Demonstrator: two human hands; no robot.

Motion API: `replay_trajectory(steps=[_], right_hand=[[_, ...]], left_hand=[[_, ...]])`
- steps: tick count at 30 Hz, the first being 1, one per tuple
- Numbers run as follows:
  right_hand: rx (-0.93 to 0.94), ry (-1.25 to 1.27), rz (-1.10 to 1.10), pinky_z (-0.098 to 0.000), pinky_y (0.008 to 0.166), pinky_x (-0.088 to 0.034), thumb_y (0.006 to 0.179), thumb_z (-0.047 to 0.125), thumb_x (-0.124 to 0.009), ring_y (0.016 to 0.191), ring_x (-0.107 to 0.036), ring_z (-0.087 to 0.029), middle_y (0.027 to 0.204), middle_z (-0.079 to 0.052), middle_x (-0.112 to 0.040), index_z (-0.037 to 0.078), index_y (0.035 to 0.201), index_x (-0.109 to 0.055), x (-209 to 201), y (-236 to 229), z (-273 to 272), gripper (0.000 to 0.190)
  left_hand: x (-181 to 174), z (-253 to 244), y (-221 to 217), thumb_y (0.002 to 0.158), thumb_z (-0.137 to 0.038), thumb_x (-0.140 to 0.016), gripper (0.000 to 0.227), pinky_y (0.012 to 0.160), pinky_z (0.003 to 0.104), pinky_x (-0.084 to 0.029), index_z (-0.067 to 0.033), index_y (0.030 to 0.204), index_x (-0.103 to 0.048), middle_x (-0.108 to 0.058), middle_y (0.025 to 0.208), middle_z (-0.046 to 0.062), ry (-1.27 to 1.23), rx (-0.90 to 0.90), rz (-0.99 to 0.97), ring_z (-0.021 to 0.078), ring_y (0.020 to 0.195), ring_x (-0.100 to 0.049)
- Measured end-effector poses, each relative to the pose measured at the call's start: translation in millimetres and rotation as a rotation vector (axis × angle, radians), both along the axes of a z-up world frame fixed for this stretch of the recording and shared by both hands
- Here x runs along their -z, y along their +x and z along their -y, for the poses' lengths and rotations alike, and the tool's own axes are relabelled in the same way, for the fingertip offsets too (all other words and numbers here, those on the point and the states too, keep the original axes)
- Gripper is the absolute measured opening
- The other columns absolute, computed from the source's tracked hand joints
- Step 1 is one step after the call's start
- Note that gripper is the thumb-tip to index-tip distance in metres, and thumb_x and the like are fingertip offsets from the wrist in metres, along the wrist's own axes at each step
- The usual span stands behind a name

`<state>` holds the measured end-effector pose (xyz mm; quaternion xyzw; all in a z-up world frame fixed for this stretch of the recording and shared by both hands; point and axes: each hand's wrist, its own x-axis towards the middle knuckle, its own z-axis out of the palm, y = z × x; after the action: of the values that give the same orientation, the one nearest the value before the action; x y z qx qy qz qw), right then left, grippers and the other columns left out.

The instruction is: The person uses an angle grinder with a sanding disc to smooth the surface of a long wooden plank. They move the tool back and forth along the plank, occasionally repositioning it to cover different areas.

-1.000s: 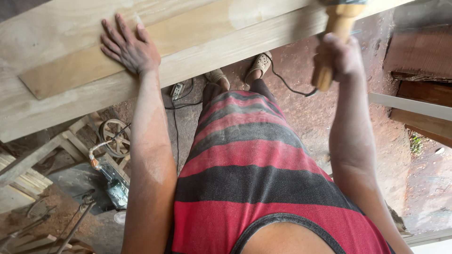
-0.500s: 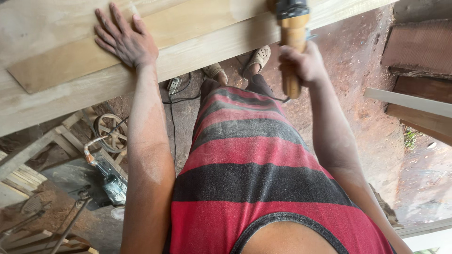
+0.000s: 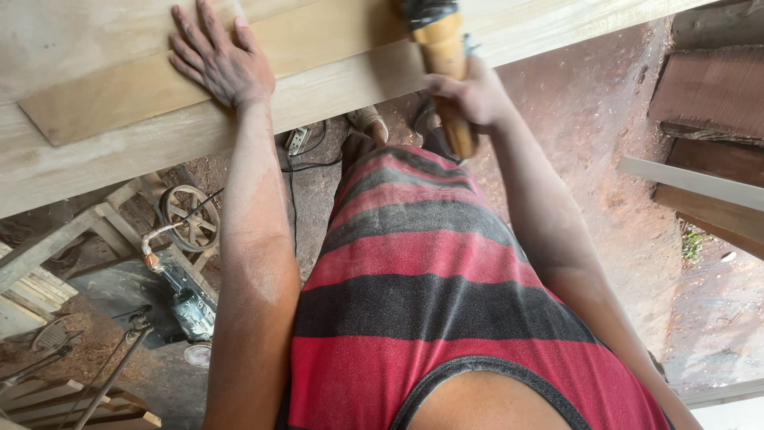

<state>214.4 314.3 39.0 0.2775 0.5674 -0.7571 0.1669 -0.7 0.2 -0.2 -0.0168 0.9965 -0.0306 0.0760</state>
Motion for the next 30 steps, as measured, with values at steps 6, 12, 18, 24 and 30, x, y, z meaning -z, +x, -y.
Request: replay_trajectory(steps=[6,12,18,24,30], right_hand=[[0.016,0.026,-0.046,-0.0316,0.069,-0.060,0.097,0.020,-0.076,0.077,-0.067,-0.015,0.090,-0.004,-0.067,0.002,0.113,-0.061,3,-11,-8,0.029],[0.203,-0.042,0.039,-0.0348,0.068,-0.059,0.097,0.018,-0.075,0.070,-0.062,-0.015,0.085,-0.004,-0.061,0.006,0.114,-0.057,-4,27,-89,0.028],[0.287,0.040,0.001,-0.0389,0.074,-0.064,0.097,0.024,-0.074,0.082,-0.069,-0.020,0.098,-0.010,-0.066,0.001,0.122,-0.058,7,62,-156,0.038],[0.359,0.076,0.057,-0.0387,0.076,-0.064,0.095,0.027,-0.077,0.082,-0.068,-0.021,0.098,-0.011,-0.064,0.002,0.127,-0.057,21,91,-228,0.046],[0.457,-0.002,-0.005,-0.0414,0.072,-0.059,0.102,0.033,-0.079,0.081,-0.064,-0.024,0.099,-0.012,-0.062,0.001,0.128,-0.054,29,141,-291,0.048]], left_hand=[[-4,0,-2,0.111,-0.054,-0.039,0.060,0.128,0.059,-0.007,-0.0267,0.164,-0.033,-0.018,0.171,0.008,0.017,-0.006,0.028,0.0394,0.156,-0.020],[-7,0,-2,0.112,-0.056,-0.033,0.061,0.130,0.059,-0.004,-0.0289,0.166,-0.029,-0.015,0.173,0.006,-0.004,-0.045,0.091,0.0381,0.160,-0.016],[-8,-1,-2,0.113,-0.054,-0.030,0.061,0.130,0.060,-0.002,-0.0288,0.169,-0.023,-0.012,0.175,0.008,-0.006,-0.054,0.122,0.0395,0.161,-0.014],[-16,-5,-1,0.116,-0.052,-0.031,0.061,0.131,0.061,0.001,-0.0292,0.172,-0.020,-0.007,0.178,0.010,0.054,-0.039,0.130,0.0449,0.163,-0.008],[-24,15,24,0.100,-0.065,-0.071,0.099,0.127,0.066,0.004,-0.0241,0.174,-0.019,-0.001,0.174,0.023,0.148,0.182,0.286,0.0540,0.159,0.001]])
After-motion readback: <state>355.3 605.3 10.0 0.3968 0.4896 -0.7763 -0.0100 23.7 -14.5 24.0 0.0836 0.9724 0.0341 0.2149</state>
